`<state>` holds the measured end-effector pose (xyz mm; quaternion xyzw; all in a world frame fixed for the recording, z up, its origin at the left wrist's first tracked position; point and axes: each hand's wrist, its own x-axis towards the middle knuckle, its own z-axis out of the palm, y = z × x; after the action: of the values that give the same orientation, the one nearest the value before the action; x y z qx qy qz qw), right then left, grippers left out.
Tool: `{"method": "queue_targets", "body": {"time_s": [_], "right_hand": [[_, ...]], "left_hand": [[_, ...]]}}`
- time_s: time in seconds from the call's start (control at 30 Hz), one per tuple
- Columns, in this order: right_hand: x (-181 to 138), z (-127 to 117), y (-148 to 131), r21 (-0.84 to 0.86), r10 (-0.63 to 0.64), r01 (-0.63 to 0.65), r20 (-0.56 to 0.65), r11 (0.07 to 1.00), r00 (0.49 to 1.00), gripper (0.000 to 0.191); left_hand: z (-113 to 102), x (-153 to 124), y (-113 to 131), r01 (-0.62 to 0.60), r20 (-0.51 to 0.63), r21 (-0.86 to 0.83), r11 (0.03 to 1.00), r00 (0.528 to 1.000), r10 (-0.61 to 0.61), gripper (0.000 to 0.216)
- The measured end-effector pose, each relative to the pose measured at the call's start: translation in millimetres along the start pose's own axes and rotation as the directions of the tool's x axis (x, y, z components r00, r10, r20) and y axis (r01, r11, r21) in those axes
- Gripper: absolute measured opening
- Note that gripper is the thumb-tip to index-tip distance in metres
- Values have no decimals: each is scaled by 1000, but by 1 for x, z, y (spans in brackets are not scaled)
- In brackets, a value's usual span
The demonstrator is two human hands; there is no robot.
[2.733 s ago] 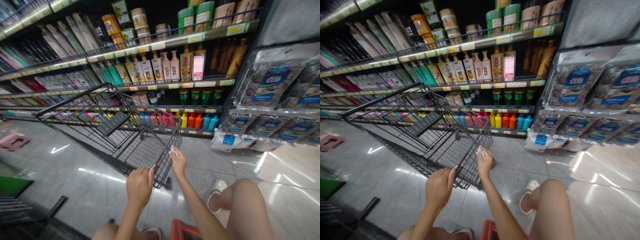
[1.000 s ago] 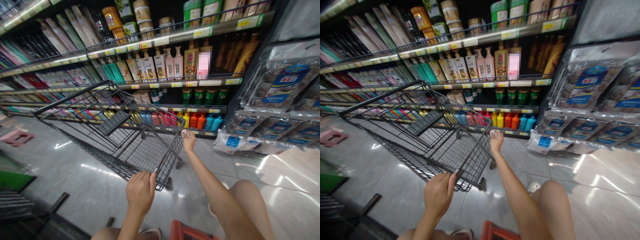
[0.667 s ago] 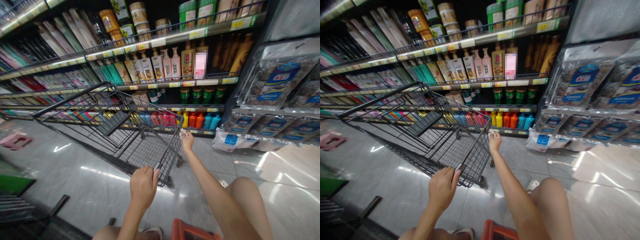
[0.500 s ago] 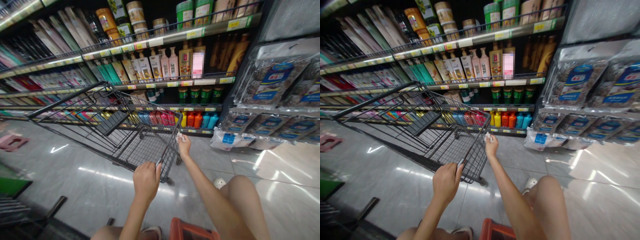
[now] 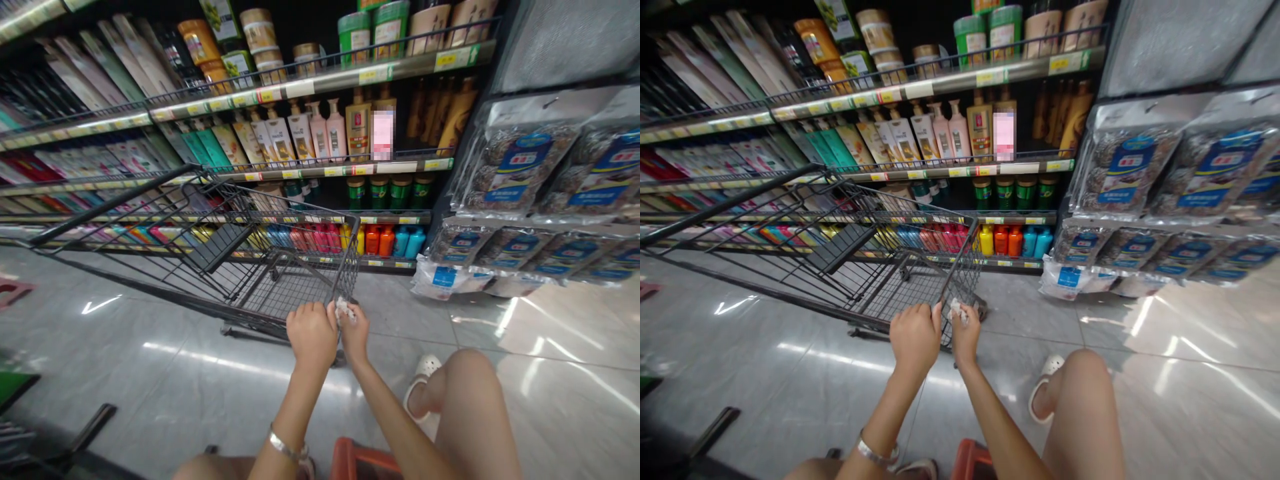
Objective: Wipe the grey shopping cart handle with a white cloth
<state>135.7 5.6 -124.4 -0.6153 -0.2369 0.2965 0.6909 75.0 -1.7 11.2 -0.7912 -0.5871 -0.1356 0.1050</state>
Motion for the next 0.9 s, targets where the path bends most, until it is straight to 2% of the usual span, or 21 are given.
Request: {"method": "queue_targets", "body": {"time_s": [0.13,0.23,0.33,0.47,0.57,0.67,0.77,0.9], "right_hand": [[-18,-3,-3,74,61,-59,-22,995,998,27],[-24,-9,-10,127,141,-141,5,982,990,29],[-25,-17,-22,160,244,-251,58,955,968,34],[-26,-26,-45,198,269,-266,14,943,963,39],[-32,-27,-67,183,180,-172,-27,968,983,37],[-39,-25,-89,111,-40,37,23,993,999,28],[-44,-23,-103,30,-251,249,167,968,954,21],[-38,-20,-107,-55,-335,367,305,928,892,23]], "left_hand": [[0,8,6,-10,32,-15,1000,999,10,49],[-2,10,-1,-119,56,-124,985,990,126,45],[-4,3,-22,-248,0,-265,932,966,257,37],[-5,-9,-66,-246,-60,-241,939,969,238,33],[-6,-12,-99,-289,-97,-187,939,957,275,30],[-3,-8,-120,-352,-99,-177,919,936,339,29],[4,-1,-128,-350,-91,-205,914,937,338,26],[14,6,-127,-370,-121,-264,891,929,350,23]]}}
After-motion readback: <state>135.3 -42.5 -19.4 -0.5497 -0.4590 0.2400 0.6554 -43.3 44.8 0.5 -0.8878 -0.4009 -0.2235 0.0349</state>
